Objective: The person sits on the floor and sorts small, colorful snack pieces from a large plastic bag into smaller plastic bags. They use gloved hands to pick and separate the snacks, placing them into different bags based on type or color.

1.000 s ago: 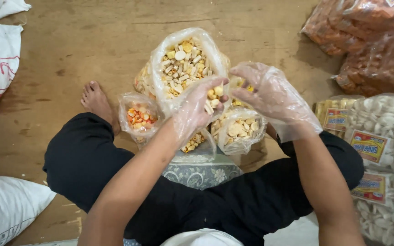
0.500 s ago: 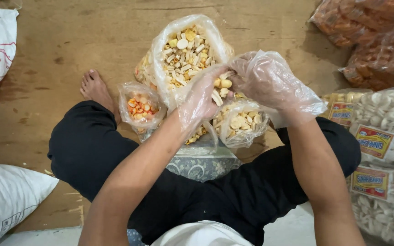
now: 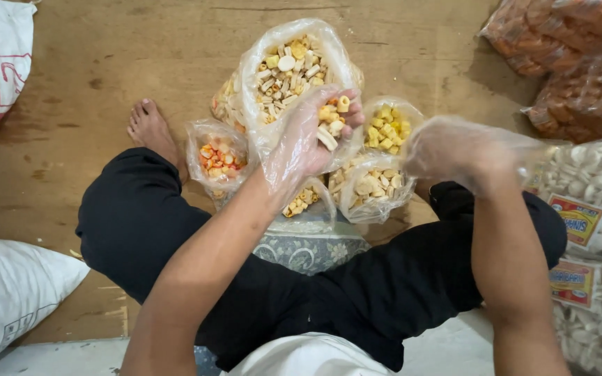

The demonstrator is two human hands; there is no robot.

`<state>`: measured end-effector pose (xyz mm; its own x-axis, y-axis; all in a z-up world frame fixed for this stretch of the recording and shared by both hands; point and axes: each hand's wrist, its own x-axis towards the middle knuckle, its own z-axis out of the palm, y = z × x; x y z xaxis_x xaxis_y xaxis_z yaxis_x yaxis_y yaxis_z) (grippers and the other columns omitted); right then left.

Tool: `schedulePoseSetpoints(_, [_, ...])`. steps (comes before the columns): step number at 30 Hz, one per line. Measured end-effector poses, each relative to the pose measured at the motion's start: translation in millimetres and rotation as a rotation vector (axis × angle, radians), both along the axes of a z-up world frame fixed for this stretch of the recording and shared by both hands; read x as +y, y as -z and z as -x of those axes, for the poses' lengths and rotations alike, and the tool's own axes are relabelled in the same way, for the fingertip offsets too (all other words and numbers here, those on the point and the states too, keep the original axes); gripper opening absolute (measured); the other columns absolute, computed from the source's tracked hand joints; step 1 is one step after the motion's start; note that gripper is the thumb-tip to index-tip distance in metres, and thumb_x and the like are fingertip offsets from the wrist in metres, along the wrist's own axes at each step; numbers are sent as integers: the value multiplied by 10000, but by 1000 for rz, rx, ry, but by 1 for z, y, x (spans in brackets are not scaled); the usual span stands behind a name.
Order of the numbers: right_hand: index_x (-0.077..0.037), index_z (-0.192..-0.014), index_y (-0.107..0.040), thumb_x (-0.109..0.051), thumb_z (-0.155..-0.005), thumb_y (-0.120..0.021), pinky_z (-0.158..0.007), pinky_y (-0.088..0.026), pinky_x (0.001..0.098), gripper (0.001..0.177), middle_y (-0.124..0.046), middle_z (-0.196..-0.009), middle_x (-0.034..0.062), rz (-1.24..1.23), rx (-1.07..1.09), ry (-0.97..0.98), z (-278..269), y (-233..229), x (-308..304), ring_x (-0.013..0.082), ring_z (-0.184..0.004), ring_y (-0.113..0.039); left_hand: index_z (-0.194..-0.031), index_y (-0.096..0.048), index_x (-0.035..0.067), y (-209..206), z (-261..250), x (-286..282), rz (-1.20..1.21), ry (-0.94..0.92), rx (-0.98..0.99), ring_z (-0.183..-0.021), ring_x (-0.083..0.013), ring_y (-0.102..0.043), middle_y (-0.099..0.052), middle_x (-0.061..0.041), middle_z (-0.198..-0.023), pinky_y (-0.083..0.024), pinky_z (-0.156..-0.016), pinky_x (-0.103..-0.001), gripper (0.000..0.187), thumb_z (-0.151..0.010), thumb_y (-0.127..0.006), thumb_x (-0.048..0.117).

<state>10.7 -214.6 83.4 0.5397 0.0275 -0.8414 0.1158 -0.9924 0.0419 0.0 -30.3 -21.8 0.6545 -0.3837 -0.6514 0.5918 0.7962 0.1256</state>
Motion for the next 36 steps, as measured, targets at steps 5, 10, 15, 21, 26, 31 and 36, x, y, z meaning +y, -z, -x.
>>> schedulePoseSetpoints(5, [-130,-930,-857,-586,-727,-745,-785,-608,462,511,-808,-946,118,143,10,-161,2,48,-19,313,-962,-769,-1085,-695,53,41,-2,6,10,94,-8,-755,-301,-768,-763,-179,-918,-588,-517,-241,277,-930,-630,273])
schedulePoseSetpoints(10, [-155,-896,-844,-701,-746,-651,-883,-589,452,598,-805,-957,85,117,-89,-301,5,76,-41,291,-1024,-750,-1120,-689,51,31,10,23,4,80,-30,-763,-308,-771,-761,-195,-932,-577,-492,-225,286,-937,-641,264])
schedulePoseSetpoints(15, [-60,-1204,-678,-429,-963,-608,-842,-580,543,447,-701,-1147,241,-367,-509,-419,0,62,-21,415,-982,-713,-1156,-677,27,23,22,35,15,36,-47,-780,-313,-770,-760,-201,-943,-573,-484,-218,304,-946,-623,240])
schedulePoseSetpoints(21, [-128,-1332,-654,-230,-977,-688,-802,-609,391,370,-612,-1300,190,-909,-577,-128,5,34,44,282,-982,-717,-1068,-701,51,22,28,38,-61,79,-34,-746,-302,-764,-754,-181,-942,-549,-445,-204,256,-869,-703,212])
schedulePoseSetpoints(26, [-168,-1263,-708,-403,-917,-743,-914,-588,448,420,-637,-1308,140,-773,-431,-98,5,42,46,339,-1090,-695,-1011,-683,95,17,30,33,-147,124,-3,-690,-263,-738,-737,-125,-880,-547,-424,-224,167,-910,-672,227])
schedulePoseSetpoints(31, [-165,-1238,-728,-406,-909,-755,-873,-607,438,408,-673,-1275,135,-834,-431,-111,7,82,26,337,-1045,-723,-982,-673,73,16,35,34,-177,135,39,-640,-210,-676,-681,-92,-835,-548,-423,-230,151,-919,-636,205])
schedulePoseSetpoints(36, [-217,-1125,-735,-398,-879,-797,-820,-613,382,312,-707,-1172,53,-921,-592,-223,13,73,37,271,-996,-723,-982,-628,69,14,36,27,-170,111,98,-617,-180,-637,-616,-75,-788,-515,-407,-207,161,-914,-653,213])
